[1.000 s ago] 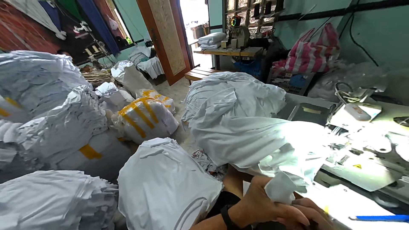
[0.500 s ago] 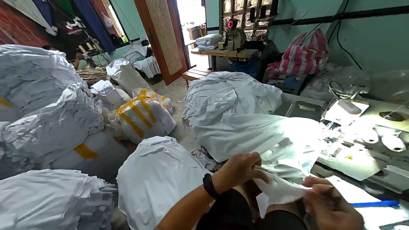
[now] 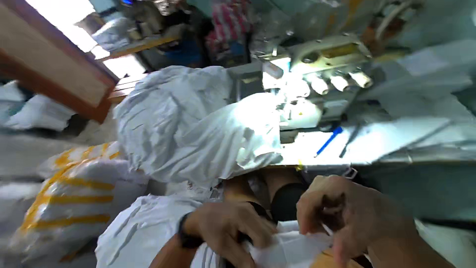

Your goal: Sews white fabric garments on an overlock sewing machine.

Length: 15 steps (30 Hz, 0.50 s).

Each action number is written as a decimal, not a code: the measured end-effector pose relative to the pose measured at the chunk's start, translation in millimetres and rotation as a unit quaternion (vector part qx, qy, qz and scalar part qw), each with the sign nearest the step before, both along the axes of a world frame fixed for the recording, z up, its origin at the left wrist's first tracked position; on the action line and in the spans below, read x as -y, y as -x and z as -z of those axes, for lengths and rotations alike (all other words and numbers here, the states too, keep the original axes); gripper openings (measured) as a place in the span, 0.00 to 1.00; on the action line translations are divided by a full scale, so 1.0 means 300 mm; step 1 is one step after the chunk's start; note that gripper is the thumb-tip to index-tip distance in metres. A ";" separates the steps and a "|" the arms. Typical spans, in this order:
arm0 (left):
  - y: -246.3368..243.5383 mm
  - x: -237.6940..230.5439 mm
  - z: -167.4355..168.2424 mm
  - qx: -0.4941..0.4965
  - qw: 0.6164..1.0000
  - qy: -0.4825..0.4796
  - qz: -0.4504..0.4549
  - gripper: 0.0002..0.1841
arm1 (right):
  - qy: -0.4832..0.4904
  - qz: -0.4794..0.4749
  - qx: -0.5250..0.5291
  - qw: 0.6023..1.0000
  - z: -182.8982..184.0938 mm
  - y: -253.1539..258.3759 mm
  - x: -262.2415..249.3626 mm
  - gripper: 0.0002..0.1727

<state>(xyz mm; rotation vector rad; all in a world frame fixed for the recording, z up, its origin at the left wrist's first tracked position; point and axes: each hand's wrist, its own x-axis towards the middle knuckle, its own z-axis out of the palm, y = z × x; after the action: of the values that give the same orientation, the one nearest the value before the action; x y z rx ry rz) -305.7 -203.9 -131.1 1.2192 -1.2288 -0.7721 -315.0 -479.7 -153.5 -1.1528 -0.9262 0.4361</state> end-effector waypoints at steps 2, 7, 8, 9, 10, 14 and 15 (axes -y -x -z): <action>-0.068 -0.046 -0.070 0.110 0.986 -0.035 -0.120 0.16 | 0.050 0.006 0.039 0.998 0.018 0.002 0.008 0.14; -0.097 -0.004 -0.095 0.267 0.917 -0.031 -0.294 0.11 | -0.046 0.052 0.030 0.997 0.090 -0.064 -0.052 0.11; -0.106 -0.005 -0.099 0.273 0.910 -0.029 -0.311 0.10 | -0.055 0.091 0.024 0.994 0.091 -0.067 -0.057 0.09; -0.116 -0.011 -0.103 0.272 0.904 -0.028 -0.328 0.10 | -0.053 0.148 0.021 0.987 0.086 -0.064 -0.061 0.07; -0.126 -0.020 -0.105 0.267 0.898 -0.027 -0.348 0.10 | -0.038 0.210 0.030 0.976 0.080 -0.062 -0.062 0.07; -0.130 -0.025 -0.093 0.252 0.886 -0.036 -0.388 0.07 | 0.021 0.336 0.120 0.934 0.077 -0.077 -0.050 0.06; -0.127 -0.019 -0.089 0.254 0.879 -0.037 -0.401 0.06 | 0.033 0.349 0.136 0.927 0.079 -0.080 -0.048 0.06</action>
<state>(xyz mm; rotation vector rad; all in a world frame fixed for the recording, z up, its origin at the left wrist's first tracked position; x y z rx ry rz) -267.6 -198.3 -104.4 1.8834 -0.9459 0.1361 -290.9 -465.4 -177.1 -1.5380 -0.6718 -0.2819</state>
